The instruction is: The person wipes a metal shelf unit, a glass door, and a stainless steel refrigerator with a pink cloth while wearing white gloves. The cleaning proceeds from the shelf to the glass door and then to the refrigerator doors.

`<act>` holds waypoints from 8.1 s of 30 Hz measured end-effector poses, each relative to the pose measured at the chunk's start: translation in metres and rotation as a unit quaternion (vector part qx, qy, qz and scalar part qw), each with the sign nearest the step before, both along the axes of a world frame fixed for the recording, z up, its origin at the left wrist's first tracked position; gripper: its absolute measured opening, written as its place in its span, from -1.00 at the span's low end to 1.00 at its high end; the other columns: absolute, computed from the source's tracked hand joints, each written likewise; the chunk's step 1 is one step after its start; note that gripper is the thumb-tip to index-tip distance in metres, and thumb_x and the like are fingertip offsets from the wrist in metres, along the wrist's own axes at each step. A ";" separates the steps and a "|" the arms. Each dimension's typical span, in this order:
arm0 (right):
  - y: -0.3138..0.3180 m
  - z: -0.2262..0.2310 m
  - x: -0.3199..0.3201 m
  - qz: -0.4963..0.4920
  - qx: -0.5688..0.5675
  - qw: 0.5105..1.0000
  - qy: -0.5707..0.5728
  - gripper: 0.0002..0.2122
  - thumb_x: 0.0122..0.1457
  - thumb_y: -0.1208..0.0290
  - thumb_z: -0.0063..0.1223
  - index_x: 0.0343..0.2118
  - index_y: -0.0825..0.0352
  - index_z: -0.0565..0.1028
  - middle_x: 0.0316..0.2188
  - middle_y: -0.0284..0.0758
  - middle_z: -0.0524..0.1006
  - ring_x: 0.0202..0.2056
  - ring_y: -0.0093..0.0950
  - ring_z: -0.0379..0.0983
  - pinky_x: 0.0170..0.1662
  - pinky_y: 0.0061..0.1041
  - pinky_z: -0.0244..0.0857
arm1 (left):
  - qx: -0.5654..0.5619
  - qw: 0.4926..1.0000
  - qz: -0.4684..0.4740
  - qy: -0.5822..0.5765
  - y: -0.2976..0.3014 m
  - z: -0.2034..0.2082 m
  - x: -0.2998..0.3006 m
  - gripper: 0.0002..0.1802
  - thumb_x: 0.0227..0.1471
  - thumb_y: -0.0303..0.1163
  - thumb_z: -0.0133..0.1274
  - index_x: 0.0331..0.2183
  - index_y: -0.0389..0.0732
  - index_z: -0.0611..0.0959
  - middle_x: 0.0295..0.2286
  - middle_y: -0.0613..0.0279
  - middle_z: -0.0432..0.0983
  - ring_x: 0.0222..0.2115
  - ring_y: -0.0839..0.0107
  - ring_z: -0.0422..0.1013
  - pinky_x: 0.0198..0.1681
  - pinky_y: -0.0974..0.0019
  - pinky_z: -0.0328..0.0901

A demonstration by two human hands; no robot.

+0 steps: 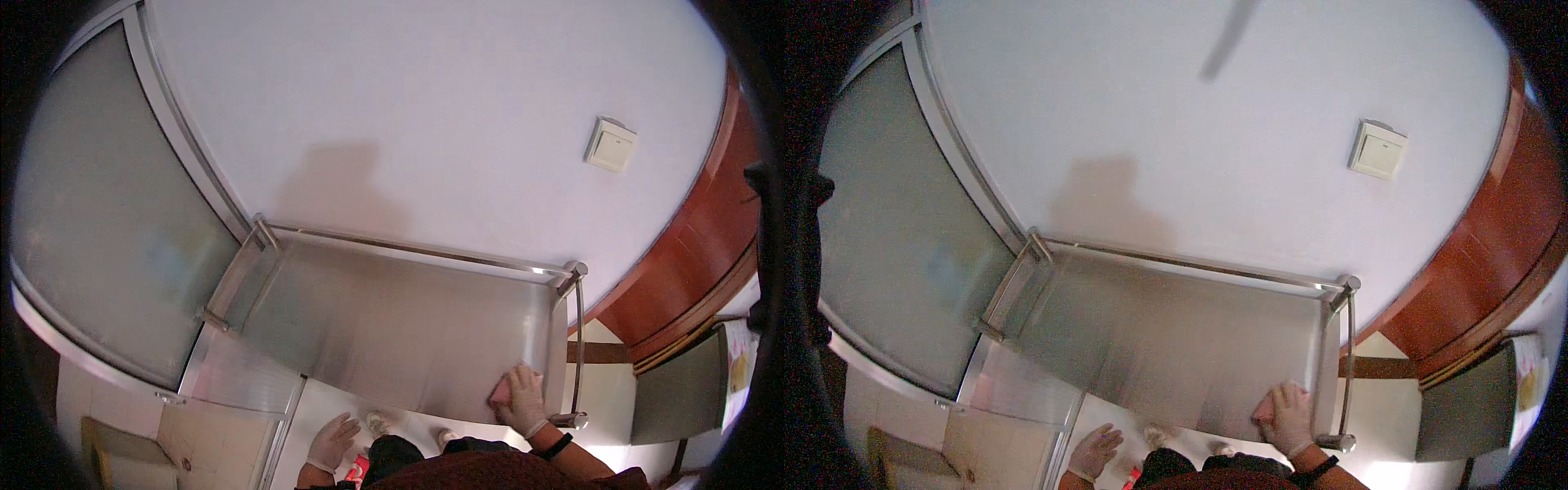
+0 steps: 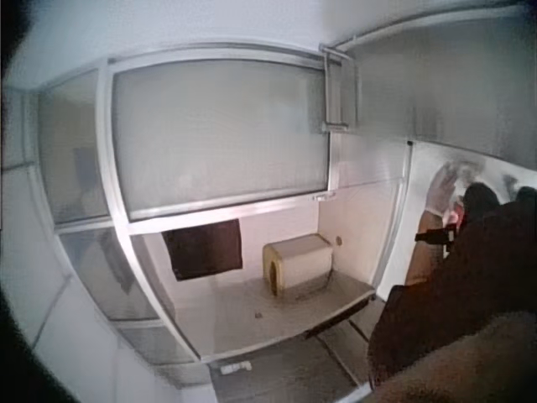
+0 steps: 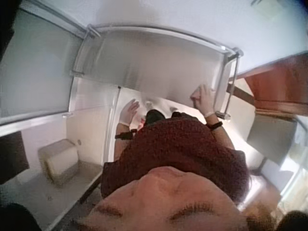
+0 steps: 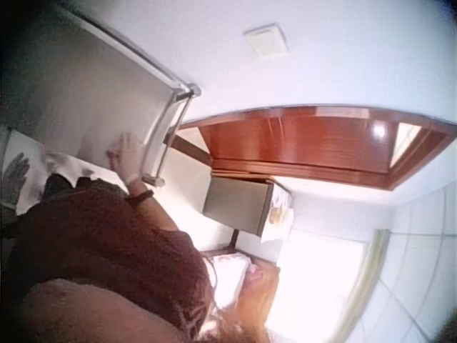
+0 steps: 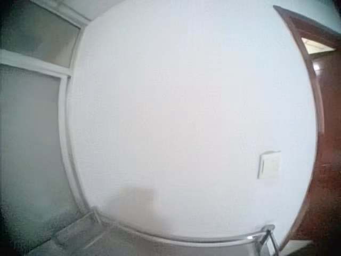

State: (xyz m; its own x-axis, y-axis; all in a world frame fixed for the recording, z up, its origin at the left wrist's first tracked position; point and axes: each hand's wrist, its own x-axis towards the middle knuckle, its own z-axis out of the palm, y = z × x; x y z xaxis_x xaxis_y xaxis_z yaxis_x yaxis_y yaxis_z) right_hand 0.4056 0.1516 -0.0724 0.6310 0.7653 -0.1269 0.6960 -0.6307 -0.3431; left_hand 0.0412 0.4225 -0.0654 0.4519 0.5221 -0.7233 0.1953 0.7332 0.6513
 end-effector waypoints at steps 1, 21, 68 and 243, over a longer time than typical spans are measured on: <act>-0.001 -0.004 0.004 -0.045 0.017 0.999 -0.020 -0.23 0.03 0.12 0.30 0.25 0.40 0.26 0.30 0.07 0.17 0.34 0.07 0.05 0.37 0.11 -0.12 | 0.006 1.000 -0.004 -0.014 0.019 0.000 0.002 -0.30 0.26 0.03 0.00 0.29 -0.10 0.37 0.14 0.11 0.44 0.17 0.23 0.33 0.16 0.15 0.14; 0.404 -0.015 -0.151 0.137 -0.018 0.989 -0.047 -0.54 0.19 0.11 0.12 0.04 0.32 0.51 0.23 -0.04 0.26 0.29 -0.02 0.11 0.32 0.19 -0.13 | 0.498 0.689 -0.314 0.423 0.333 -0.004 -0.045 -0.03 0.22 -0.10 0.02 0.42 -0.24 -0.09 0.43 -0.12 -0.28 0.44 -0.09 -0.34 0.37 -0.36 -0.25; 0.321 0.006 0.019 0.048 -0.035 0.998 -0.004 -0.65 0.20 0.15 0.14 0.03 0.06 0.51 0.24 -0.22 0.36 0.40 -0.14 0.06 0.40 0.00 -0.06 | 0.431 0.647 -0.413 0.475 0.397 -0.047 -0.049 0.10 0.27 0.07 -0.09 0.40 -0.23 -0.42 0.39 -0.22 -0.60 0.40 -0.26 -0.55 0.41 -0.28 -0.38; 0.870 0.042 -0.172 0.274 -0.041 0.958 0.073 -0.24 0.04 0.06 0.32 0.30 0.25 0.33 0.37 -0.05 0.18 0.39 -0.10 0.07 0.43 -0.23 -0.04 | 0.645 0.717 -0.136 0.226 0.521 0.084 -0.116 -0.58 0.26 -0.27 -0.05 0.06 -0.25 0.60 -0.14 -0.13 0.63 -0.13 -0.03 0.57 -0.03 0.06 0.44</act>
State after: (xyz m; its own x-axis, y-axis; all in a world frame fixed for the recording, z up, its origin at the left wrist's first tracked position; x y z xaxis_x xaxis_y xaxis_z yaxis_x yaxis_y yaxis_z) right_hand 0.2339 1.0218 -0.0302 0.1074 0.9604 -0.2570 0.8787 -0.2126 -0.4274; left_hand -0.0748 0.9440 0.0186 0.5362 0.8252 0.1775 0.6217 -0.5283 0.5782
